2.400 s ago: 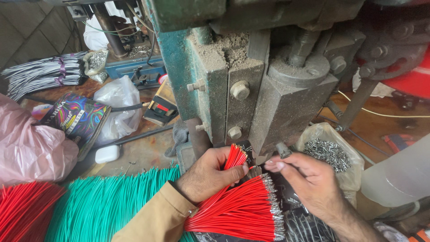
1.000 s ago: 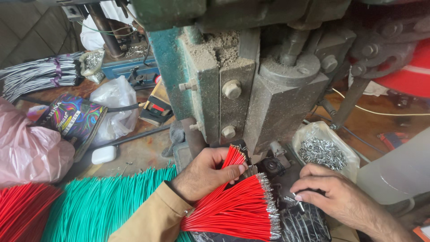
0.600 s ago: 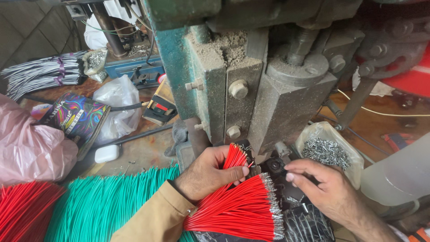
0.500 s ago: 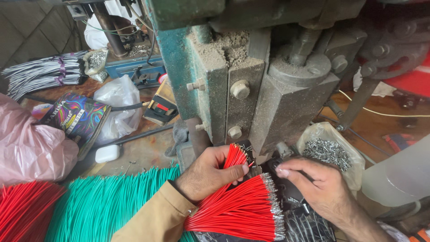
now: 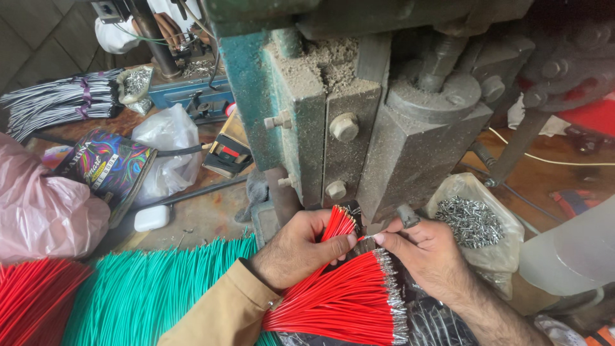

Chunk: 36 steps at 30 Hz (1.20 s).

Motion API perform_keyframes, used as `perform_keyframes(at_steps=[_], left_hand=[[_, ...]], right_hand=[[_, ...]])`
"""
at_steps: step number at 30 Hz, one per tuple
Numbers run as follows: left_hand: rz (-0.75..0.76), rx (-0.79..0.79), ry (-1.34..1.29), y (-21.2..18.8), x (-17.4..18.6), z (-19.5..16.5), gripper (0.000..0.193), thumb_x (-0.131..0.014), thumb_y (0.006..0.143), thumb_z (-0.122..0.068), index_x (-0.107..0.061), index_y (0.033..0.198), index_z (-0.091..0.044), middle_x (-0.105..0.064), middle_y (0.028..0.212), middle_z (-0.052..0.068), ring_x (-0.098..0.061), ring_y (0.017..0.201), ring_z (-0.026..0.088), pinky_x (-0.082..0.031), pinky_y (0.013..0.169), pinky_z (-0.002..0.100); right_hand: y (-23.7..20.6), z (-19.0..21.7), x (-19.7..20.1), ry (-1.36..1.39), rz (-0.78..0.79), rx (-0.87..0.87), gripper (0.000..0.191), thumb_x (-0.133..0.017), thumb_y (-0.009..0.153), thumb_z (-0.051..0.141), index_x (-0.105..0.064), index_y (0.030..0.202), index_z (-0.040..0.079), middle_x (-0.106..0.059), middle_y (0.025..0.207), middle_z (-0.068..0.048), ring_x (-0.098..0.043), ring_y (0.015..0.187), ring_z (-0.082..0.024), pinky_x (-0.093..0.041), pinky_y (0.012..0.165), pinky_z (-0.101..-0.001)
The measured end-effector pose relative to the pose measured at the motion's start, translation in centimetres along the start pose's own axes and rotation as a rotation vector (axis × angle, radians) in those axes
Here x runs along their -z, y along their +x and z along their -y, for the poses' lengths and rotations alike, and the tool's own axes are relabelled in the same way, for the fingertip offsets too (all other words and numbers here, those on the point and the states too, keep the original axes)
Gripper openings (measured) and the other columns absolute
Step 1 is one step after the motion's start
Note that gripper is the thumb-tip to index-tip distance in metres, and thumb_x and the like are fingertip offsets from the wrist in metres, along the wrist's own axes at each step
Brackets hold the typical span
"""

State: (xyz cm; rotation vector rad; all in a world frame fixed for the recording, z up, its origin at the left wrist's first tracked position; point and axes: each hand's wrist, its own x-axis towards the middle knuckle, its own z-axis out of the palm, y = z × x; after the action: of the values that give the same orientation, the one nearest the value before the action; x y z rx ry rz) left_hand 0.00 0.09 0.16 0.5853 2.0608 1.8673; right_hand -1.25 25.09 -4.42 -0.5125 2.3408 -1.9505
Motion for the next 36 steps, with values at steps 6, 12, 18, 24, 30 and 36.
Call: perform_keyframes(at_steps=[6, 12, 18, 24, 30, 36], left_hand=[[-0.012, 0.027, -0.003, 0.1, -0.2, -0.1, 0.017, -0.070, 0.096, -0.020, -0.071, 0.097, -0.003, -0.063, 0.074, -0.005, -0.057, 0.069, 0.004, -0.051, 0.063, 0.024], [-0.007, 0.044, 0.044, 0.2, -0.1, -0.1, 0.018, -0.070, 0.097, -0.020, -0.070, 0.095, -0.002, -0.064, 0.074, -0.005, -0.058, 0.069, 0.004, -0.052, 0.064, 0.024], [0.000, 0.004, 0.012, 0.0, -0.2, -0.2, 0.017, -0.069, 0.097, -0.020, -0.069, 0.097, -0.002, -0.063, 0.075, -0.004, -0.057, 0.069, 0.005, -0.050, 0.064, 0.024], [0.039, -0.012, -0.010, -0.4, -0.5, -0.1, 0.015, -0.074, 0.092, -0.014, -0.067, 0.100, -0.003, -0.065, 0.084, -0.004, -0.058, 0.082, 0.004, -0.053, 0.076, 0.025], [0.069, -0.052, -0.012, -0.3, -0.3, -0.1, 0.014, -0.072, 0.096, -0.014, -0.066, 0.101, -0.003, -0.066, 0.088, -0.003, -0.058, 0.087, 0.005, -0.054, 0.081, 0.025], [0.083, -0.093, 0.012, -0.3, -0.5, -0.3, 0.018, -0.075, 0.091, -0.012, -0.065, 0.104, -0.003, -0.064, 0.089, -0.005, -0.058, 0.087, 0.004, -0.053, 0.081, 0.025]], right_hand=[[0.1, -0.2, 0.3, -0.082, -0.017, 0.000, 0.011, -0.073, 0.090, 0.008, -0.079, 0.093, -0.001, -0.076, 0.079, -0.005, -0.068, 0.075, -0.007, -0.058, 0.069, -0.0240], [0.3, -0.2, 0.5, -0.158, -0.040, -0.026, 0.012, -0.072, 0.089, 0.008, -0.080, 0.093, 0.000, -0.080, 0.078, -0.004, -0.070, 0.075, -0.008, -0.058, 0.069, -0.0246], [-0.2, 1.2, 0.1, -0.061, 0.023, -0.024, 0.013, -0.069, 0.092, 0.007, -0.078, 0.098, -0.001, -0.079, 0.085, -0.006, -0.072, 0.080, -0.008, -0.062, 0.072, -0.0250], [-2.6, 2.2, 2.0, 0.021, 0.058, 0.006, 0.018, -0.071, 0.087, 0.002, -0.078, 0.103, -0.003, -0.082, 0.099, -0.010, -0.075, 0.091, -0.014, -0.062, 0.081, -0.0275], [-4.9, 1.8, 6.4, -0.667, 0.188, 0.074, 0.018, -0.079, 0.089, 0.022, -0.077, 0.101, 0.009, -0.072, 0.112, 0.005, -0.069, 0.105, -0.013, -0.053, 0.090, -0.0293], [-6.4, 0.3, 6.5, -0.765, 0.172, 0.250, 0.014, -0.078, 0.086, 0.024, -0.080, 0.097, 0.015, -0.072, 0.113, 0.005, -0.060, 0.112, -0.017, -0.050, 0.096, -0.0344]])
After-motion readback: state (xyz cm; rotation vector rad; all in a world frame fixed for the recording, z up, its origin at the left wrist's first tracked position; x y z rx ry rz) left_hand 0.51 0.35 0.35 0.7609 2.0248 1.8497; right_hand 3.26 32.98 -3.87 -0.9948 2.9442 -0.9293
